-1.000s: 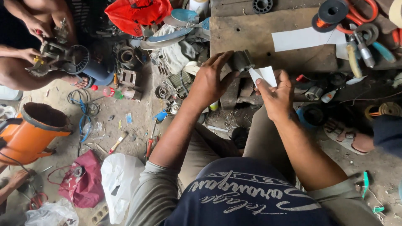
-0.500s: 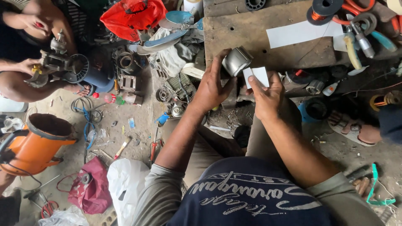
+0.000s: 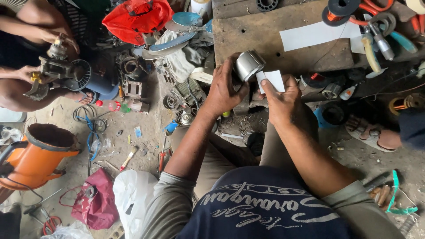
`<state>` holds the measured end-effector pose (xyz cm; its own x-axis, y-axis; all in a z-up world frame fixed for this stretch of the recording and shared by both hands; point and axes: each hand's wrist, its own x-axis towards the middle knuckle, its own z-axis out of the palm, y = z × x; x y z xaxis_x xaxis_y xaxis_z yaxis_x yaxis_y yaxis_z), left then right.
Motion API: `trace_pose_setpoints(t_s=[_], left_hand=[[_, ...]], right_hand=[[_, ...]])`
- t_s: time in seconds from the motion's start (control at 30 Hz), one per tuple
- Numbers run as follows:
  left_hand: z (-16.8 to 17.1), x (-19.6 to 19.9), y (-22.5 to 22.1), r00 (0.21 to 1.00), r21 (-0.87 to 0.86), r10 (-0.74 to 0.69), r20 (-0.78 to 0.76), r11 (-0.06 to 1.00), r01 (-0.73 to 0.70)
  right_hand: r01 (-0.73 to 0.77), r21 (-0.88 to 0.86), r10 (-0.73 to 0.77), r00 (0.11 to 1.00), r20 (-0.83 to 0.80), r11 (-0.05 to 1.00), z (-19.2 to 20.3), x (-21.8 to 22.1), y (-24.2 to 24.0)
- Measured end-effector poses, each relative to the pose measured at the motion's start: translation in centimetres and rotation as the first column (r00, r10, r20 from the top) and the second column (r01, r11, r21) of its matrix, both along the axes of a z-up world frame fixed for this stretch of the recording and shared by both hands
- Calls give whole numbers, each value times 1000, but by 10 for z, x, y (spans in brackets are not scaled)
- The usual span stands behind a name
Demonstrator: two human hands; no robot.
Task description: The person is lining the internal slots of a motor stator with insulation paper to prepare it for winding.
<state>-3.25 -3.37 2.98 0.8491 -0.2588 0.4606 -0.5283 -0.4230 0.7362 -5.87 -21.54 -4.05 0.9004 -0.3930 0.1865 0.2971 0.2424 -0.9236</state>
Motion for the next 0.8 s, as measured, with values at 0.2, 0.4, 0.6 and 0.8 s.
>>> trace_pose_setpoints(t_s=[0.2, 0.4, 0.6, 0.8], left_hand=[[-20, 11, -10, 990, 86, 20, 139, 996, -32], [-57, 24, -8, 959, 85, 152, 238, 981, -176], [-74, 36, -22, 975, 184, 164, 148, 964, -190], [-74, 42, -32, 968, 215, 226, 106, 945, -244]], right_hand=[[76, -160, -77, 997, 0, 984, -9, -4, -10], [-270, -181, 267, 963, -40, 946, 6, 3, -20], [-232, -364, 231, 972, -47, 902, 2, 20, -27], [-241, -598, 318, 948, 24, 764, 17, 9, -32]])
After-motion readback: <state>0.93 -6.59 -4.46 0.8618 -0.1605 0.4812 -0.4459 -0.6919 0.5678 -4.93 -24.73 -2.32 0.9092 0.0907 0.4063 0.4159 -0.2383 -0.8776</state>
